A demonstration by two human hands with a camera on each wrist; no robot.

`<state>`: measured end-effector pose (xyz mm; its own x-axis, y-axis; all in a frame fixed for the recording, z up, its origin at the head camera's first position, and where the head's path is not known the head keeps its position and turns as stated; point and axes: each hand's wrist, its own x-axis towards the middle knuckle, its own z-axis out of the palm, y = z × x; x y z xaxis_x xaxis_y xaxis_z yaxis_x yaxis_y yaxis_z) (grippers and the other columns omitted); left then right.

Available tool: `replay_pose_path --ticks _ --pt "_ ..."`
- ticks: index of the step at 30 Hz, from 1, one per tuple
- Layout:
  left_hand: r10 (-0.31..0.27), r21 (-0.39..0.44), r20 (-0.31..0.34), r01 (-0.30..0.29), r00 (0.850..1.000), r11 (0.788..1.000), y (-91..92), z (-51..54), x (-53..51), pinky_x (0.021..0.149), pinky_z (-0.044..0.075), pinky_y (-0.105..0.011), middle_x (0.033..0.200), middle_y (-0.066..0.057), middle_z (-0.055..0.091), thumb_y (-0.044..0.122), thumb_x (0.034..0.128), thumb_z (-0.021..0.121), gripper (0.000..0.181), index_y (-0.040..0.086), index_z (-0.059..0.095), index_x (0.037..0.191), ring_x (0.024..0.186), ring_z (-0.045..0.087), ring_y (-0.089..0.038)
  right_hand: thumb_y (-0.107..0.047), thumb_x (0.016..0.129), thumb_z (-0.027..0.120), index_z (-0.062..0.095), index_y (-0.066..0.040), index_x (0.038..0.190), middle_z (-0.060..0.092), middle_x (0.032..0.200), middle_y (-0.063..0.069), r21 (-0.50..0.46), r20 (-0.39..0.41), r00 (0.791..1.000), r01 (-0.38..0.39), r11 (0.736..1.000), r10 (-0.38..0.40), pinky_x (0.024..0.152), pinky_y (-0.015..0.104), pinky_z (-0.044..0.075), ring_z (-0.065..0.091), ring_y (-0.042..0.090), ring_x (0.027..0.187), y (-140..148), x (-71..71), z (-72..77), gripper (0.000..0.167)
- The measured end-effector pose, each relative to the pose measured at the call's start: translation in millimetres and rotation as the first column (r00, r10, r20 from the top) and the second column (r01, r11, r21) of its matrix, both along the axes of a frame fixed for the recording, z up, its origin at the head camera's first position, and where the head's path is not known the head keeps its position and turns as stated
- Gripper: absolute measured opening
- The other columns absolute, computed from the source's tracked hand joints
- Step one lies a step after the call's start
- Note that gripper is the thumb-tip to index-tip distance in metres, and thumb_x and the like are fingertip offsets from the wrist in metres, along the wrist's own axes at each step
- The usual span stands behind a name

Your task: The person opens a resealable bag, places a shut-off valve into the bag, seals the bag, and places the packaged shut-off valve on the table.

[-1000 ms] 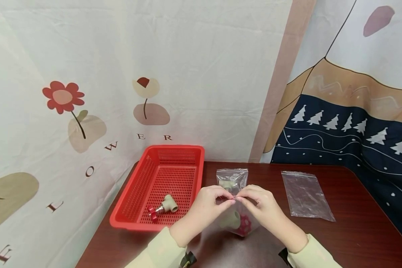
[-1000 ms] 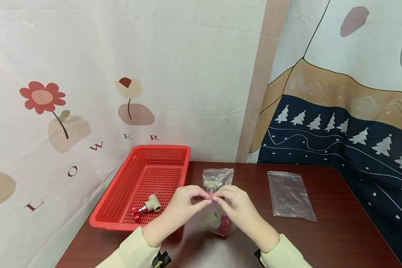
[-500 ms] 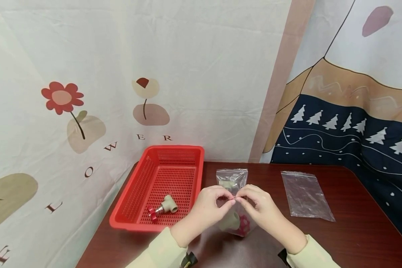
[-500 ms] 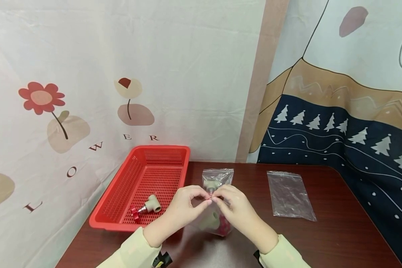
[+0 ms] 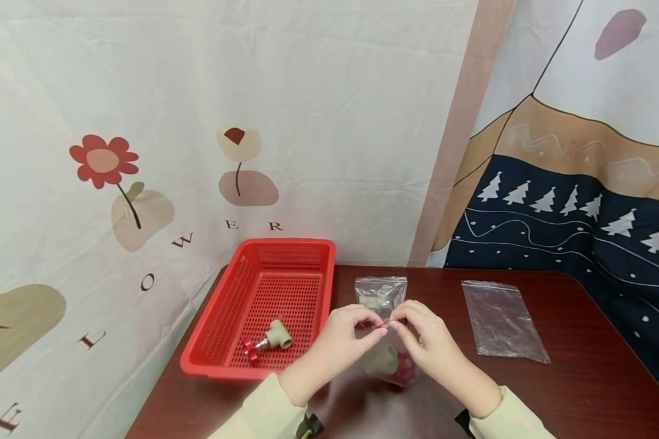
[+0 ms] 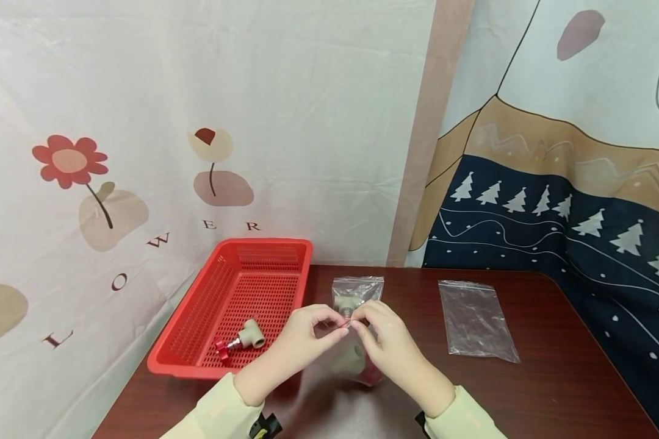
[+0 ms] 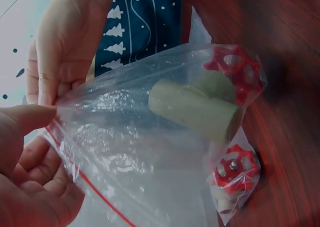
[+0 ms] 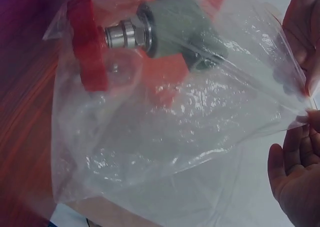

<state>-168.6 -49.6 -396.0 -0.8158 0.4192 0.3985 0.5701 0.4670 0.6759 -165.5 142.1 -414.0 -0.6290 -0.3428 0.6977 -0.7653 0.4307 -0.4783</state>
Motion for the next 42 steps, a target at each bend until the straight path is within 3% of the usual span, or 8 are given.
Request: replay_pose_path --ticks 4,12,16,23,32,42 --pt "-0.012 -0.025 0.011 0.013 1.000 1.000 -0.3 -0.4 0.1 0.071 0.051 -0.021 0.081 0.005 0.062 0.017 0.0848 0.070 0.005 0.013 0.070 0.086 0.075 0.055 -0.003 0.005 0.081 0.068 0.060 -0.012 0.091 0.057 0.088 -0.005 -0.028 0.004 1.000 0.000 1.000 0.001 0.071 0.014 0.042 0.050 0.005 0.083 0.0 0.6 -1.9 0.021" --pt "0.028 0.018 -0.149 -0.026 0.988 1.000 3.0 1.3 0.8 0.064 0.045 -0.015 0.080 0.005 0.064 0.016 0.0845 0.071 0.004 0.012 0.070 0.084 0.070 0.052 -0.004 0.003 0.085 0.064 0.061 -0.013 0.094 0.059 0.090 -0.005 -0.092 0.088 0.996 0.009 0.996 0.000 0.071 0.016 0.044 0.052 0.005 0.084 -0.5 1.2 3.7 0.018" --pt "0.034 0.034 -0.174 -0.029 0.984 0.999 2.3 4.1 1.2 0.061 0.044 -0.014 0.079 0.005 0.063 0.015 0.0842 0.071 0.004 0.012 0.070 0.082 0.069 0.052 -0.003 0.000 0.084 0.067 0.064 -0.016 0.094 0.061 0.091 -0.007 -0.109 0.139 0.990 -0.010 0.994 0.025 0.074 0.016 0.046 0.055 0.005 0.085 -0.1 1.5 5.1 0.019" --pt "0.034 0.037 -0.114 -0.030 0.993 0.999 1.6 7.4 2.0 0.063 0.050 -0.020 0.080 0.006 0.064 0.018 0.0850 0.071 0.007 0.012 0.071 0.082 0.071 0.053 -0.002 -0.003 0.083 0.070 0.070 -0.016 0.092 0.067 0.089 -0.001 -0.131 0.130 0.991 -0.019 0.991 0.036 0.076 0.014 0.049 0.061 0.005 0.086 -0.2 0.2 1.0 0.016" --pt "0.018 0.049 0.067 -0.022 0.998 0.999 -2.5 4.9 1.1 0.071 0.051 -0.017 0.080 0.006 0.065 0.016 0.0819 0.074 0.005 0.012 0.072 0.085 0.075 0.057 -0.002 -0.005 0.084 0.070 0.071 -0.017 0.092 0.068 0.087 0.001 -0.145 0.143 0.989 -0.021 0.989 0.042 0.076 0.014 0.050 0.061 0.006 0.085 3.0 -0.6 0.0 0.015" --pt "0.024 0.052 -0.012 -0.024 1.000 0.998 -3.2 3.4 3.6 0.069 0.049 -0.018 0.076 0.008 0.062 0.018 0.0820 0.073 0.005 0.014 0.070 0.082 0.073 0.054 -0.003 -0.003 0.082 0.070 0.070 -0.017 0.090 0.068 0.087 -0.001 -0.173 0.161 0.987 0.005 0.985 0.024 0.077 0.016 0.050 0.061 0.005 0.085 2.2 2.1 3.7 0.016"
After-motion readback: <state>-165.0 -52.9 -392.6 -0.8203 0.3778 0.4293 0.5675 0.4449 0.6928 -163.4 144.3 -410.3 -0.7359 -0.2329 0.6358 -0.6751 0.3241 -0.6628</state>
